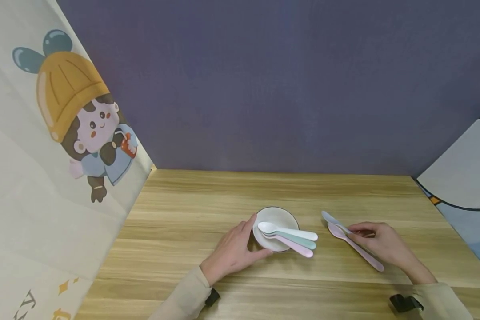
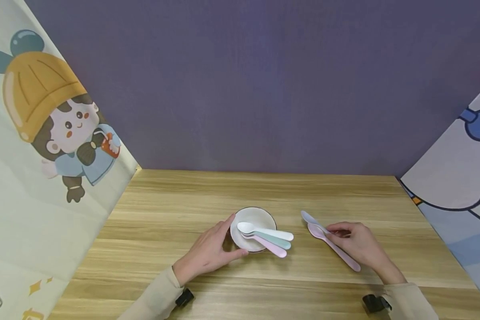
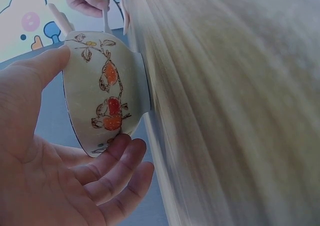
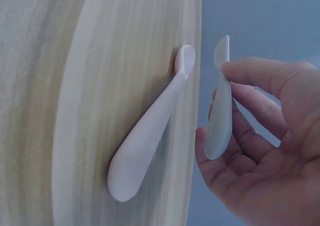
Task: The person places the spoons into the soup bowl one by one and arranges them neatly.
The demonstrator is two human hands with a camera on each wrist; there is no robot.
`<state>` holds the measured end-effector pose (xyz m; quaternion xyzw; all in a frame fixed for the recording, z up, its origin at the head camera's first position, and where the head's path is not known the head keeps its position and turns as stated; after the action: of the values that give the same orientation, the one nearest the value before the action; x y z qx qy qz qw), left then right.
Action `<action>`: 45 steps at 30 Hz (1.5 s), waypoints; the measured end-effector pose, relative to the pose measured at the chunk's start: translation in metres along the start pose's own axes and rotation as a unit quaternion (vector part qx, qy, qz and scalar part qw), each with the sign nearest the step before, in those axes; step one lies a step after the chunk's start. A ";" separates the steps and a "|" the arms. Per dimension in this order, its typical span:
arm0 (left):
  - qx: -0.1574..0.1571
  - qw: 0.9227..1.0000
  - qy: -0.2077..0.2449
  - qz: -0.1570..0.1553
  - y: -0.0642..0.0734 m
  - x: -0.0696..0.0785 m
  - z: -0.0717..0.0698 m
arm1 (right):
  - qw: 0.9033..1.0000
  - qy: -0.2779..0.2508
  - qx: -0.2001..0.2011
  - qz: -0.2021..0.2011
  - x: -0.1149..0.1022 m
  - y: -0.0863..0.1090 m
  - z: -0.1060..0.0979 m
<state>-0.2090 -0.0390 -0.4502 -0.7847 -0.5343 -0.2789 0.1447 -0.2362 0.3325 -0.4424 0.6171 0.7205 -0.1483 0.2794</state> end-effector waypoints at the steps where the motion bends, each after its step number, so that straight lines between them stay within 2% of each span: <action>1: -0.001 1.000 0.000 0.000 0.001 0.000 0.000 | 1.000 0.001 0.000 -0.002 -0.001 0.001 0.000; 15: -0.004 1.000 -0.005 0.010 0.008 0.000 0.000 | 1.000 -0.008 0.009 -0.013 -0.015 0.012 0.007; 45: -0.010 1.000 0.001 0.005 0.008 -0.001 0.000 | 0.999 -0.006 0.006 -0.037 -0.036 0.006 0.007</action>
<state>-0.2013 -0.0426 -0.4502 -0.7883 -0.5276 -0.2846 0.1384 -0.2262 0.3004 -0.4266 0.5909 0.7401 -0.1667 0.2743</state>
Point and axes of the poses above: each hand's wrist, its own y-axis away from the middle knuckle, its own z-axis out of the palm, x = y × z, the point moved 9 cm from there along -y, towards the middle knuckle, and after that the axes turned 5 degrees about -x, right-handed, at the moved point
